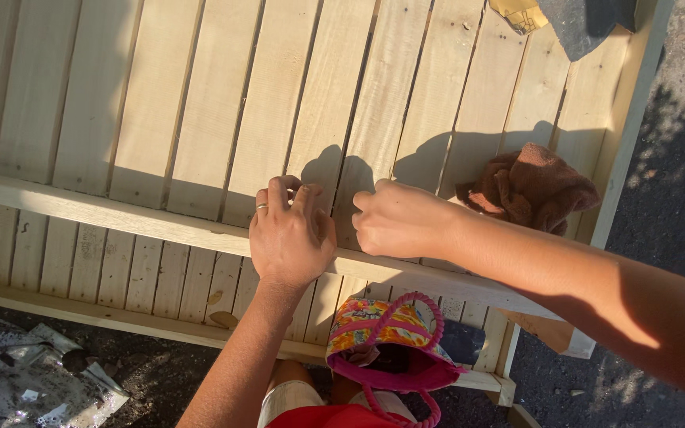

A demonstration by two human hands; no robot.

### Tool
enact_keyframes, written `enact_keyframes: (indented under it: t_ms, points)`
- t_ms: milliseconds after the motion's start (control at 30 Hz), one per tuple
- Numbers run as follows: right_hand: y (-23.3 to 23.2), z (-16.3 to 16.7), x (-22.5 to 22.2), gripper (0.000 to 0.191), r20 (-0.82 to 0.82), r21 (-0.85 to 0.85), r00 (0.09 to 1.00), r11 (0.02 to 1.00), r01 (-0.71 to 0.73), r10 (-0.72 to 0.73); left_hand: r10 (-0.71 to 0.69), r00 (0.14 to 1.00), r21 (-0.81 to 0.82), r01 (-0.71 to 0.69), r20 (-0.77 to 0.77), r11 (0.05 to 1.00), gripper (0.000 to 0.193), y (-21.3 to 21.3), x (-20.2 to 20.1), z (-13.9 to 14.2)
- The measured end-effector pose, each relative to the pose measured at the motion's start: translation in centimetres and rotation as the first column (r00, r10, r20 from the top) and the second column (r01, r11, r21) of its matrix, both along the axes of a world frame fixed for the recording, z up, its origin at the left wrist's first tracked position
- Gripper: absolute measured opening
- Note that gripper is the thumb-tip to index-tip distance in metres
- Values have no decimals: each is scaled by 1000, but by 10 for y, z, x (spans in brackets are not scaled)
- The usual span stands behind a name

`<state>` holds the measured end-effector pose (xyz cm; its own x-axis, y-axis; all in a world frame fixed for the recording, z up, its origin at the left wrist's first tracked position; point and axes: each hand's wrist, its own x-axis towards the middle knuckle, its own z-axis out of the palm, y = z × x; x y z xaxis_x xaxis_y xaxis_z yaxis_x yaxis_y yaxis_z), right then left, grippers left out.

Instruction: The person wipes the slatted surface and rails of a wooden bench with a brown cloth, moving leaves and debris aside by hand. They pick up pieces of sandpaper from the bench, sand the edge of a rail with a small block, and continue wiping the slats with the cloth.

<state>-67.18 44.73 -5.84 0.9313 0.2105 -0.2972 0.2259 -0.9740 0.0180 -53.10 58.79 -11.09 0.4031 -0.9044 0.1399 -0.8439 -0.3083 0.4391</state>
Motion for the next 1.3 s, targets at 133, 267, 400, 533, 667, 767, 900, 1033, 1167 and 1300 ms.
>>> enact_keyframes:
  t_ms: [133,267,400,533,667,767,900,1033,1167,1300]
  points:
    - [-16,1,0,6,-13,87,993,990,114,-113,3,1000,25,-3,3,1000,34,0,-1,3]
    - [-2,-14,-12,8,-33,274,992,953,128,-124,5,1000,45,-5,-3,999,33,1,-3,4]
    - [17,-17,-16,9,92,221,993,974,47,-69,3,1000,36,-3,1,999,31,2,-5,4]
    - [-15,9,-15,10,116,-138,980,974,179,-163,-9,1000,34,9,2,999,30,5,-5,3]
    - [-65,47,-52,11,412,32,748,829,559,-520,-17,1000,42,17,15,999,31,6,-6,4]
    - [-72,61,-109,32,367,336,435,553,762,-822,-24,999,104,20,33,994,36,6,-7,6]
    - [-67,45,-180,57,199,561,-17,99,822,-980,-48,994,158,32,103,987,44,1,-10,11]
    - [-54,8,-226,67,340,743,-240,104,661,-909,-215,965,222,245,-150,944,29,-9,-44,18]
    - [3,-15,-248,56,380,775,-449,13,632,-808,-506,744,288,649,-437,704,18,-27,-127,18]
    - [45,-18,-227,71,484,625,-92,269,733,-870,-596,703,390,712,-389,585,20,-49,-164,16]
